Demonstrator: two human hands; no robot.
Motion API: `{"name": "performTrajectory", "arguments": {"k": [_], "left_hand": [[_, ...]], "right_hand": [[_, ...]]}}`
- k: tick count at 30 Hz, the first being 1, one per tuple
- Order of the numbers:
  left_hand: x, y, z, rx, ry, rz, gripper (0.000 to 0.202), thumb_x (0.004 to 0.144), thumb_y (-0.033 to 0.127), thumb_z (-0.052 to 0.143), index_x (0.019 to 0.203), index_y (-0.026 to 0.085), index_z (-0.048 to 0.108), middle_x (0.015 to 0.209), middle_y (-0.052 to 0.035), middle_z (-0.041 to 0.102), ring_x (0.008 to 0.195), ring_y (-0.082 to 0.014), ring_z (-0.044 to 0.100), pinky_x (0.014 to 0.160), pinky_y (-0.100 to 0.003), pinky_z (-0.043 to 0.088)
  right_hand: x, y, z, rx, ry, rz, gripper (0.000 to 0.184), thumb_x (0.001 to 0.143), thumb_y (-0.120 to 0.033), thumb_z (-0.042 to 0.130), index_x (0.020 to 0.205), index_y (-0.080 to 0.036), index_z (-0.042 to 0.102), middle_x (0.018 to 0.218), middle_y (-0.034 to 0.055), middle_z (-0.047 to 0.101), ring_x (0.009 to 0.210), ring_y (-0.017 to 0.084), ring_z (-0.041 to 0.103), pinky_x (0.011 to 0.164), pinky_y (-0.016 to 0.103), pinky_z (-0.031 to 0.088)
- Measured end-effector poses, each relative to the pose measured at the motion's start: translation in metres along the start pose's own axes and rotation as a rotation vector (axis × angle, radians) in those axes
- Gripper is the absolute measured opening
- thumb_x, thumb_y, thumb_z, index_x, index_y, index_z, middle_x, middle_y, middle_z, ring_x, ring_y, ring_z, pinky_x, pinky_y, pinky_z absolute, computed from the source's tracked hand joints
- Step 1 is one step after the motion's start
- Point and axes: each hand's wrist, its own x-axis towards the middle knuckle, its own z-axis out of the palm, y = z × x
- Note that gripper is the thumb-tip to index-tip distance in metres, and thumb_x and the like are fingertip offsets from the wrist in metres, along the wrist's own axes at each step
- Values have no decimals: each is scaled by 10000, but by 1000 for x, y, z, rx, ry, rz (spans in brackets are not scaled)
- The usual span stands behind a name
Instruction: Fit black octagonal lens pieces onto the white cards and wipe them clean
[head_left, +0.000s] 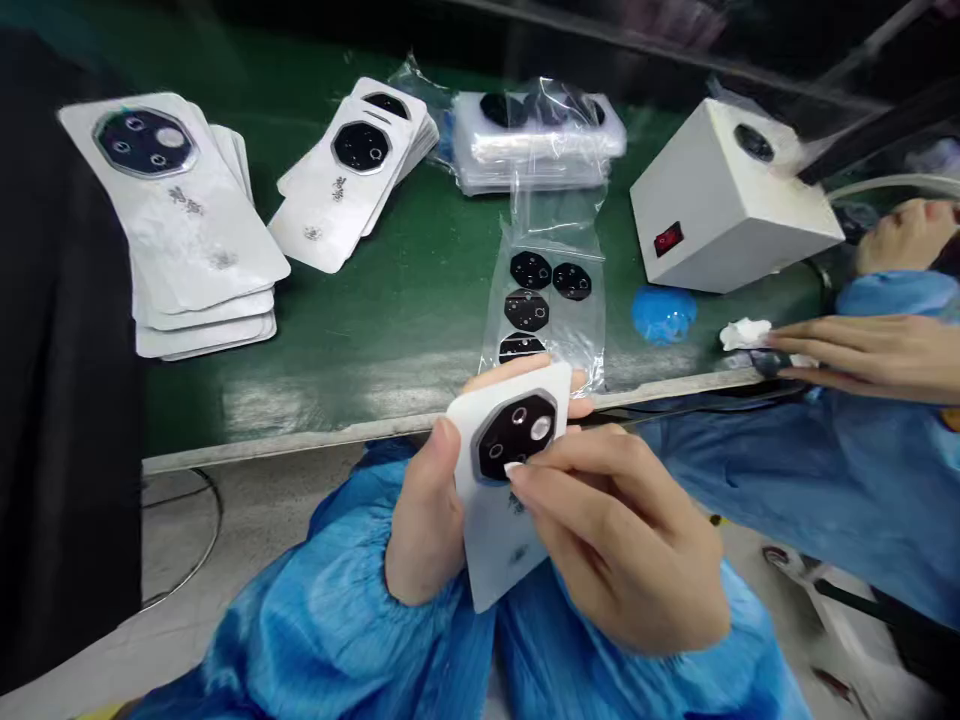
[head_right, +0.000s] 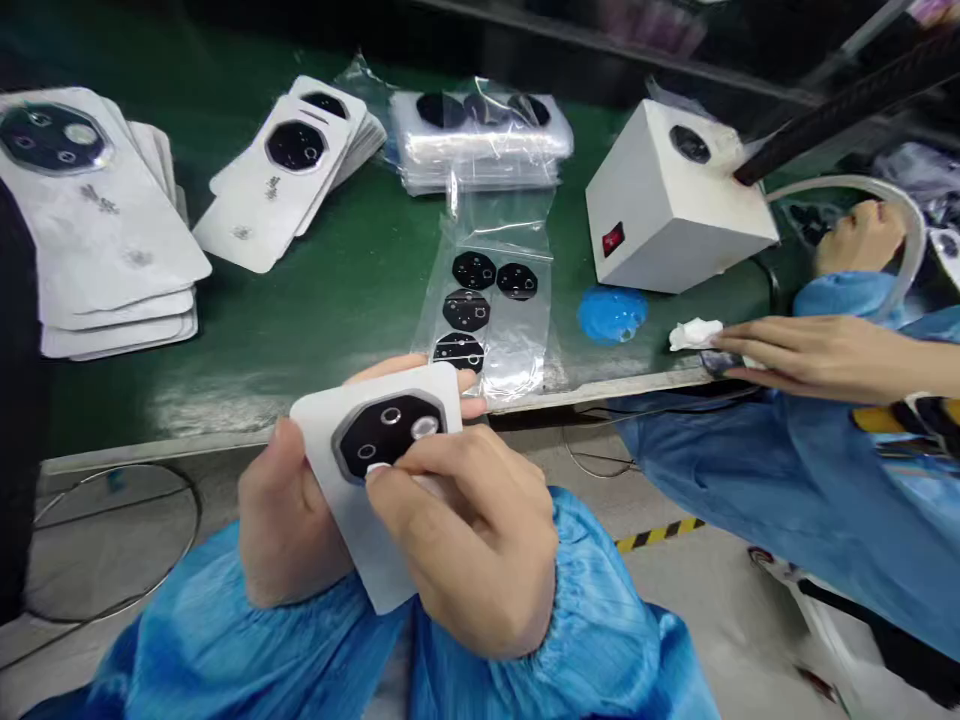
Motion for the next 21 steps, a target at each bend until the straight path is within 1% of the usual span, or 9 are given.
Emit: {"name": "performTrajectory", "arguments": {"k": [3,6,8,12,17,19,21], "left_hand": [[-1,-3,5,-48,34,14,520,867,504,388,1233,147,482,1214,-119,599,1167,-304,518,1042,-450,363],[-2,-5,7,-59,76,-2,548,850,517,407,1239,136,467,1192,-124,601,1148,-301,525,1067,-441,326],[-2,-6,8,-38,77,-3,557,841,532,414,1235,142,471,1168,-119,603,1131,-300,532,1051,-430,346],[-1,-7,7,-20,41,38,498,852,516,404,1192,168,514,1096,-100,616,1092,-281,563,992,-383,410],[-1,-7,6,9,60,29,545,849,540,384,1234,168,481,1146,-121,604,1086,-298,565,987,-415,407],[-2,-7,6,21,85,27,540,841,555,390,1223,191,504,1163,-111,603,1096,-310,555,996,-441,389],[-2,-7,6,48,116,20,530,834,565,395,1200,208,536,1164,-101,605,1105,-325,540,1003,-467,370]], "right_hand": [[1,0,-1,-44,19,-8,148,770,-23,593,833,-128,676,804,44,608,673,92,529,564,231,460],[0,0,1,-47,48,-17,136,773,-21,593,835,-115,669,793,52,609,685,98,546,579,235,475],[-1,1,3,-41,66,-18,130,779,-23,591,837,-114,664,790,54,614,702,106,560,593,245,483],[-3,2,7,-41,88,-12,145,787,-29,586,859,-130,660,794,48,627,708,116,564,587,260,477],[-5,1,9,-2,86,-21,160,782,-6,580,869,-110,665,798,61,632,713,131,575,588,283,474],[-8,0,10,15,72,1,171,791,-11,577,892,-119,662,809,52,629,719,132,573,587,285,470],[-11,0,12,11,85,12,174,813,-35,563,924,-130,659,828,47,625,719,132,563,576,285,456]]}}
